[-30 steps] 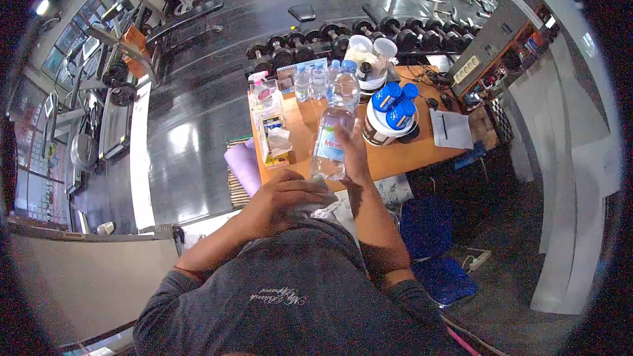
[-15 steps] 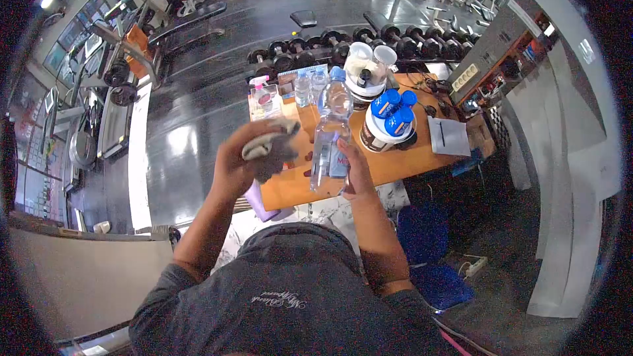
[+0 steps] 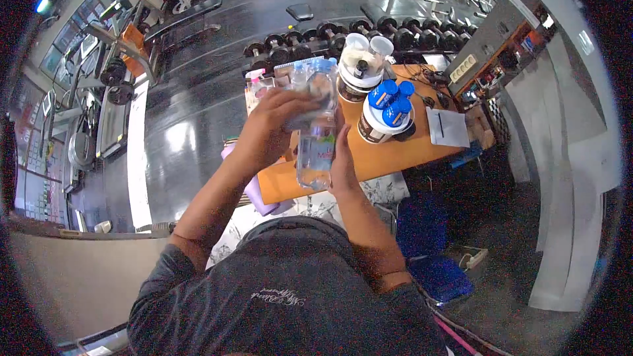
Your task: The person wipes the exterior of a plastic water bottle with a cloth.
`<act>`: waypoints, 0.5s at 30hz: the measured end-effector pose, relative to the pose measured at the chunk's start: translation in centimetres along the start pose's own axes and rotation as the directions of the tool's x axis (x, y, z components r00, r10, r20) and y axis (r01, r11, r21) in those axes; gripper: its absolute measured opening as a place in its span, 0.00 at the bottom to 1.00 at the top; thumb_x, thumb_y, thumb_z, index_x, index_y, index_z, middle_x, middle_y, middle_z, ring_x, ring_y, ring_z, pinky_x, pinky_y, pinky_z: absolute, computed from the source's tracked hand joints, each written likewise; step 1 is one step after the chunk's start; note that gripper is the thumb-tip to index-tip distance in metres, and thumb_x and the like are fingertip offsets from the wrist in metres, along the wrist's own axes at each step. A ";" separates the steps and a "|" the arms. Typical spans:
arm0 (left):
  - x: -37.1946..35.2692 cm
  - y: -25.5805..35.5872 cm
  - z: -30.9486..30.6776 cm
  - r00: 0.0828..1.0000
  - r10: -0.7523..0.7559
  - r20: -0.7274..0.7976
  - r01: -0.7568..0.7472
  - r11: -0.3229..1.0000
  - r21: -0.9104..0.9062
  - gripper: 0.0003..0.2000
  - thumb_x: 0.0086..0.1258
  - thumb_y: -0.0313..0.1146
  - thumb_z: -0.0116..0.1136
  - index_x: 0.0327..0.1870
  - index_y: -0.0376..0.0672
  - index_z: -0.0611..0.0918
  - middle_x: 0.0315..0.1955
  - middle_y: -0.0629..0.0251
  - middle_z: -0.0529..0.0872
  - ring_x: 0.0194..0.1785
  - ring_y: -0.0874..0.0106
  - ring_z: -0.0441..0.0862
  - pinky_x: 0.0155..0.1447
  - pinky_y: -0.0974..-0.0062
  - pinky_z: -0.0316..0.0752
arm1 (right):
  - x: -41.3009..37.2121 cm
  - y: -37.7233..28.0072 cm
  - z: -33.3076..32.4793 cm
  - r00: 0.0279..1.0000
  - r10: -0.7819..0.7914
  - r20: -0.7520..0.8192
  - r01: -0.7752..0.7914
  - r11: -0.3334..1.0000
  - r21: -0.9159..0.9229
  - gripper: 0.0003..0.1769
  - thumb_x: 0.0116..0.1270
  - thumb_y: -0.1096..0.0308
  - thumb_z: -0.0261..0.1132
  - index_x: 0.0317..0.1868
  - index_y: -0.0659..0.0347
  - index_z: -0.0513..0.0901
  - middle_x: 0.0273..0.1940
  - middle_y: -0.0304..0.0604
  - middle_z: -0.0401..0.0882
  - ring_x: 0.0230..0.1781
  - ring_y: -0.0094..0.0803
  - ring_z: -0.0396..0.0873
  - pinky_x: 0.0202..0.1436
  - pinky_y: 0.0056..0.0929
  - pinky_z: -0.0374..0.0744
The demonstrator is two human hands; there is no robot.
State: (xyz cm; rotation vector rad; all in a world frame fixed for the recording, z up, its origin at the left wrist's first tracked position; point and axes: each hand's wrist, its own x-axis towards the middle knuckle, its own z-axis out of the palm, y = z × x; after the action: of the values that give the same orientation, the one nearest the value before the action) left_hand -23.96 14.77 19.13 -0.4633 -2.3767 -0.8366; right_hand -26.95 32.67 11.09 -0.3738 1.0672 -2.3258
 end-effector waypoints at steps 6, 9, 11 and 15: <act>0.1 0.5 -0.4 0.994 -0.023 -0.109 0.013 0.996 -0.091 0.25 0.53 0.19 0.67 0.56 0.46 0.88 0.60 0.60 0.88 0.62 0.54 0.83 0.68 0.59 0.78 | 0.2 -0.3 0.2 1.000 -0.024 0.009 0.024 1.000 -0.004 0.42 0.79 0.25 0.37 0.84 0.36 0.55 0.55 0.48 0.83 0.44 0.42 0.89 0.42 0.43 0.92; -1.0 0.4 0.7 0.997 -0.017 -0.078 0.014 0.999 -0.039 0.25 0.56 0.16 0.65 0.57 0.45 0.88 0.61 0.60 0.88 0.62 0.54 0.83 0.68 0.59 0.77 | 0.6 -0.3 0.4 0.999 -0.007 -0.031 0.008 0.999 0.033 0.42 0.80 0.26 0.38 0.84 0.39 0.56 0.56 0.47 0.83 0.46 0.41 0.89 0.45 0.42 0.91; -2.4 1.4 1.1 0.999 -0.040 -0.038 0.038 0.998 -0.047 0.25 0.56 0.15 0.63 0.58 0.45 0.88 0.61 0.59 0.88 0.61 0.54 0.83 0.68 0.58 0.77 | 1.1 -0.3 0.2 0.996 0.002 -0.087 0.004 0.997 0.071 0.42 0.80 0.27 0.39 0.83 0.42 0.57 0.57 0.46 0.82 0.48 0.39 0.88 0.48 0.41 0.91; -5.0 2.1 0.6 0.992 -0.076 0.102 0.095 0.976 -0.197 0.26 0.56 0.15 0.64 0.58 0.45 0.88 0.61 0.59 0.87 0.61 0.53 0.83 0.67 0.57 0.77 | 1.6 -1.1 0.5 0.981 -0.073 -0.179 0.079 0.996 0.029 0.44 0.80 0.26 0.40 0.82 0.48 0.60 0.59 0.43 0.81 0.55 0.36 0.85 0.57 0.39 0.87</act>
State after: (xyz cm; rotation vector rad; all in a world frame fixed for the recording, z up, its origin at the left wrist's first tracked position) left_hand -19.32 16.07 16.66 -0.4931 -2.4228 -1.1256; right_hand -28.46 32.03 12.30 -0.1984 1.1107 -2.4803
